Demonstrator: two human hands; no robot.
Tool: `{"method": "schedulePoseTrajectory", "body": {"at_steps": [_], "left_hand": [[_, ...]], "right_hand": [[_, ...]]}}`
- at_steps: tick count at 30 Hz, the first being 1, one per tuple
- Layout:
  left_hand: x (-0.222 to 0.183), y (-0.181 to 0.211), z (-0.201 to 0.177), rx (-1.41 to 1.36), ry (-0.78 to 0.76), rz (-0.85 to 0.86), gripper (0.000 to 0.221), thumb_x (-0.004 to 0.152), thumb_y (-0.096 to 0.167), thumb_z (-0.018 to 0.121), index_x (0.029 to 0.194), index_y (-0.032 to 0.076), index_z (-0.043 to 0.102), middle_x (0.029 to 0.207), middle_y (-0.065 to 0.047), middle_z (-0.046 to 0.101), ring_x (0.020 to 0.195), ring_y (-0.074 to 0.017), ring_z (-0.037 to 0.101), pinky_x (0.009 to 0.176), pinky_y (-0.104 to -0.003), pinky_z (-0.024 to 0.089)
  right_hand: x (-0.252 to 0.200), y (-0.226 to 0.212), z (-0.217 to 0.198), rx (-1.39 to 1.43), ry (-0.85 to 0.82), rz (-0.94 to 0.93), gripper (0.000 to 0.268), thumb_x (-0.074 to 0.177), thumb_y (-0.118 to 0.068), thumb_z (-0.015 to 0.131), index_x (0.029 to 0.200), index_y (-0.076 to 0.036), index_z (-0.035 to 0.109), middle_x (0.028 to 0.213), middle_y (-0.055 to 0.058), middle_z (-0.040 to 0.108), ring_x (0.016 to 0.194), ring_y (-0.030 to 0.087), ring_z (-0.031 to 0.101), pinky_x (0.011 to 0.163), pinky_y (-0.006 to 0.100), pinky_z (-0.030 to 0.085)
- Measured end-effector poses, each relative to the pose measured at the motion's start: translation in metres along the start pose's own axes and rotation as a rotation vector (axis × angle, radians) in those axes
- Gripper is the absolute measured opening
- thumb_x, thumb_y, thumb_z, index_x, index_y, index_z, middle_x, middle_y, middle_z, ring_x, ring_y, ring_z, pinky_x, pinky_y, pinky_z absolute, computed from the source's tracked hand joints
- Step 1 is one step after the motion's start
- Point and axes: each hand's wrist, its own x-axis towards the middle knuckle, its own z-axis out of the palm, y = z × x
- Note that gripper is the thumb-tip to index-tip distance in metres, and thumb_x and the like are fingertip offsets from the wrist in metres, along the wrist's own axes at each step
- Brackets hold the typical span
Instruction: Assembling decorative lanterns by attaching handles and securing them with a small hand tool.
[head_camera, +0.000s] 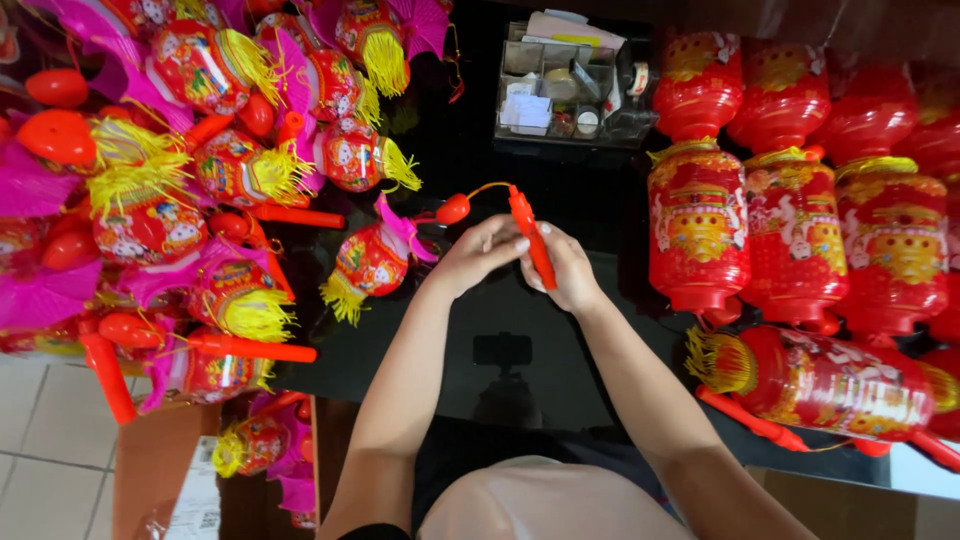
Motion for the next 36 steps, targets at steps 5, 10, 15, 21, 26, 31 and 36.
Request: {"method": "schedulePoseTrajectory", "body": {"at_steps": [5,10,15,21,26,31,36], "left_hand": [[-0.056,0.061,0.034,0.359,0.017,0.072,0.061,0.086,0.009,0.080,0.137,-0.010,0.052,0.127,-0.034,0.060,0.122,-0.0484,0.059,0.104,-0.056,0.049],[-0.088,0.050,0.022,0.405,0.193,0.235,0.047,0.085,0.003,0.079,0.130,0.001,0.065,0.119,-0.017,0.071,0.113,-0.0350,0.070,0.097,-0.046,0.057],[-0.049,0.019,0.011,0.158,0.163,0.131,0.055,0.106,0.021,0.057,0.153,-0.002,0.039,0.150,-0.030,0.046,0.141,-0.0406,0.043,0.116,-0.055,0.038],[0.032,-0.010,0.017,-0.078,0.199,0.054,0.044,0.103,0.033,0.065,0.136,0.005,0.060,0.113,-0.012,0.071,0.109,-0.0226,0.069,0.097,-0.044,0.056],[0.051,-0.008,0.019,-0.362,0.144,-0.023,0.037,0.096,0.030,0.075,0.122,0.004,0.066,0.119,-0.018,0.069,0.118,-0.0331,0.065,0.104,-0.052,0.050],[0.037,-0.005,0.016,-0.410,0.172,0.028,0.036,0.096,0.023,0.077,0.121,0.000,0.065,0.129,-0.018,0.063,0.129,-0.0334,0.056,0.110,-0.055,0.043],[-0.004,0.040,0.011,0.426,0.228,-0.101,0.055,0.093,0.042,0.074,0.132,0.005,0.065,0.116,-0.018,0.074,0.112,-0.0309,0.071,0.099,-0.046,0.054]], "right_hand": [[0.004,-0.011,0.005,0.077,0.046,0.076,0.034,0.107,-0.017,0.050,0.128,0.009,0.052,0.077,0.017,0.056,0.049,0.020,0.055,0.042,0.028,0.042],[-0.002,-0.027,0.014,0.113,0.020,0.143,0.031,0.108,-0.016,0.049,0.128,0.008,0.054,0.079,0.012,0.056,0.052,0.016,0.052,0.046,0.025,0.041],[-0.002,-0.020,0.013,-0.059,-0.130,0.075,0.045,0.114,-0.025,0.036,0.146,0.005,0.044,0.071,0.016,0.053,0.029,0.014,0.041,0.023,0.024,0.030],[-0.003,-0.054,0.017,-0.076,-0.060,0.036,0.042,0.114,-0.019,0.027,0.149,0.004,0.033,0.066,0.017,0.055,0.029,0.008,0.041,0.024,0.017,0.026],[-0.001,-0.059,0.009,-0.119,0.036,0.021,0.031,0.112,-0.017,0.038,0.136,0.002,0.033,0.068,0.018,0.057,0.031,0.009,0.037,0.028,0.019,0.026],[0.004,-0.051,0.001,-0.135,0.020,0.037,0.027,0.109,-0.014,0.045,0.125,0.008,0.043,0.067,0.020,0.060,0.031,0.007,0.040,0.027,0.020,0.029],[0.010,-0.033,-0.012,-0.150,0.007,0.021,0.024,0.106,-0.011,0.051,0.117,0.010,0.055,0.066,0.022,0.059,0.030,0.009,0.040,0.026,0.022,0.030]]}}
